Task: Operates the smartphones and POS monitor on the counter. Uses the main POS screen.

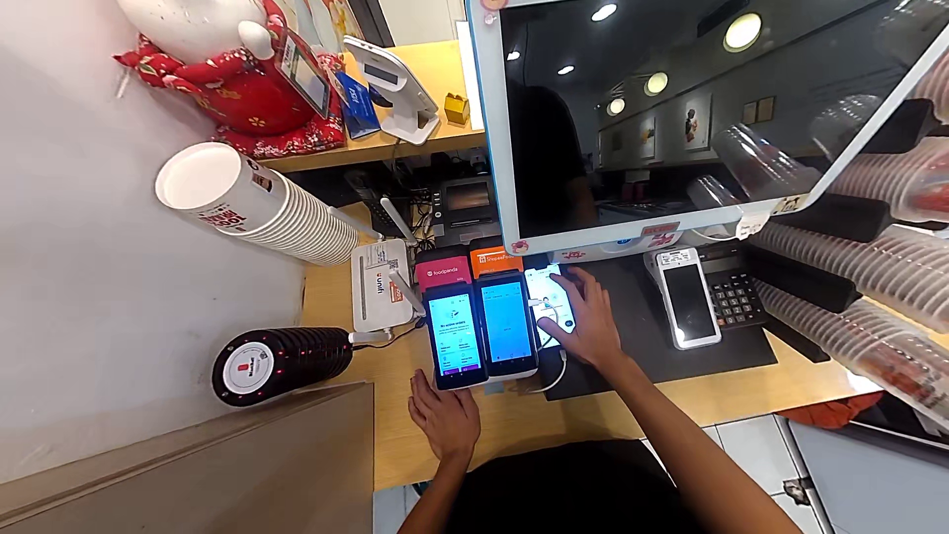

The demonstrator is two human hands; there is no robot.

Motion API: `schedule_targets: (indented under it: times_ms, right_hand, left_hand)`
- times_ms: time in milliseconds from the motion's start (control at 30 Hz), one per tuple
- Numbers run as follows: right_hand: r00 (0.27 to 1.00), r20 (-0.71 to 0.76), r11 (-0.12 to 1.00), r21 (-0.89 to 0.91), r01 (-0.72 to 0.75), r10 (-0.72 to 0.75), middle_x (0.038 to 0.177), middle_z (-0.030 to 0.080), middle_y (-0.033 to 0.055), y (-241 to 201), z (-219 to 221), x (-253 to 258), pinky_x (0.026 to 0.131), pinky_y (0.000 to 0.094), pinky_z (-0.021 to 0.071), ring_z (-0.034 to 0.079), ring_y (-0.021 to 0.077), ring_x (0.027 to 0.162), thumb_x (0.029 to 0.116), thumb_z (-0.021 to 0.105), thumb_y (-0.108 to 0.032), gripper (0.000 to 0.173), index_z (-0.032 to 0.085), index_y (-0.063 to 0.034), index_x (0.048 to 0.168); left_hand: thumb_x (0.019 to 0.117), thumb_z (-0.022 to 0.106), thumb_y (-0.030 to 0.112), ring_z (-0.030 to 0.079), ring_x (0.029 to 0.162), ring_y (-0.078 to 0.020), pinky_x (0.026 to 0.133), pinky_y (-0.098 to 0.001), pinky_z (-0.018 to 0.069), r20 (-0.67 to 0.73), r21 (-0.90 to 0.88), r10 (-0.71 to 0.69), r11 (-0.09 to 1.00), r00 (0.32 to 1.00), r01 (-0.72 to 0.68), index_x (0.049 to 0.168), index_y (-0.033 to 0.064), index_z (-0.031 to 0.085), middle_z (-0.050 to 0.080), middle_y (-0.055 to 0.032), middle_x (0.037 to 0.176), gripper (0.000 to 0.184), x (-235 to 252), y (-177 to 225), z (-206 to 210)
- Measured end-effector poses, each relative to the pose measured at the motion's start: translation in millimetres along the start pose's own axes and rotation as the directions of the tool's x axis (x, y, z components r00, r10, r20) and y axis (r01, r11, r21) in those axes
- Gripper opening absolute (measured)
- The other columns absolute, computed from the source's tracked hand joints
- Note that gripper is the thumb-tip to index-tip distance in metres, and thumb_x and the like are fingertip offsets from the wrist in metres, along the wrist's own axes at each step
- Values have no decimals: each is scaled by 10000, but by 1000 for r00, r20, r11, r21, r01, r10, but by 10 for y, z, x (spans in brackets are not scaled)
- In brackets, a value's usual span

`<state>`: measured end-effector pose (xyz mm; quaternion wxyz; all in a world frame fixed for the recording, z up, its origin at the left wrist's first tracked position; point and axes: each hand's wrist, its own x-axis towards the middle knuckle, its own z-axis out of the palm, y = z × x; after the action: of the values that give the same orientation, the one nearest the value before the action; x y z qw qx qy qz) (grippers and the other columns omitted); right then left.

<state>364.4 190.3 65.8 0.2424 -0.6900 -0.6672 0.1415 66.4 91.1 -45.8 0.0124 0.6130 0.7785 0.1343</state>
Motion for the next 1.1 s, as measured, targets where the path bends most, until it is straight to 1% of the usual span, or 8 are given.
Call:
schedule_targets:
  times_ms: [133,300,500,567,633,800,967,1100]
  right_hand:
    - [998,8,998,-2,59,-58,1578,412,72,-8,1,0,1018,483,426,490,256,1304,807,432,-909,920,515,-311,1502]
    - [987,74,989,-21,148,-146,1631,340,120,-24,-16,12,1171,550,312,333,316,1483,775,337,-969,968,438,-394,1547]
    - [992,92,995,-44,94,-90,1617,346,140,-34,8,69,1206,686,112,239,340,1534,779,274,-974,938,356,-473,1568]
    - [993,92,997,-19,81,-79,1627,338,128,-38,3,66,1206,693,90,220,331,1545,781,270,-974,936,360,-473,1566]
    - [997,52,998,36,54,-56,1616,366,102,-29,-2,57,1221,661,127,267,307,1529,781,281,-970,964,387,-423,1568]
    - [991,-124,984,176,-24,46,1502,477,104,17,35,45,1141,541,370,446,293,1384,846,396,-869,943,532,-184,1478]
    - [992,-115,986,164,-30,49,1511,474,99,-1,36,38,1140,541,376,445,295,1390,820,467,-870,940,560,-179,1451]
    - [992,-126,980,197,5,20,1514,470,80,31,43,19,1140,539,368,427,274,1406,845,472,-837,814,636,-242,1376]
  left_hand:
    - [1006,249,478,283,1511,-415,1218,-597,175,6,-3,-12,1000,1000,12,1474,17,486,340,-269,1598,698,-1,0,9]
    - [1009,251,471,296,1505,-419,1215,-601,179,1,1,-14,1000,1000,14,1473,28,494,353,-271,1590,686,6,-3,18]
    - [1012,248,466,308,1497,-426,1211,-602,182,9,13,-9,1000,1000,9,1478,53,502,358,-276,1585,673,1,14,4]
    - [1016,245,469,317,1494,-423,1210,-604,187,6,11,-9,1000,1000,9,1482,58,500,365,-276,1581,672,-1,0,4]
    - [1010,244,475,312,1498,-415,1212,-601,183,7,6,-10,1000,1000,10,1486,59,495,364,-270,1584,679,4,2,8]
    - [1011,242,476,301,1503,-418,1216,-601,176,3,3,-7,1000,1000,7,1477,45,501,362,-276,1584,685,-3,-3,16]
    - [1004,248,462,305,1498,-432,1210,-616,178,9,-8,-4,1000,1000,4,1479,26,493,363,-285,1580,690,7,6,-2]
    - [1007,243,456,305,1500,-414,1211,-603,180,12,-7,-7,1000,1000,8,1475,42,499,363,-274,1583,675,13,6,-6]
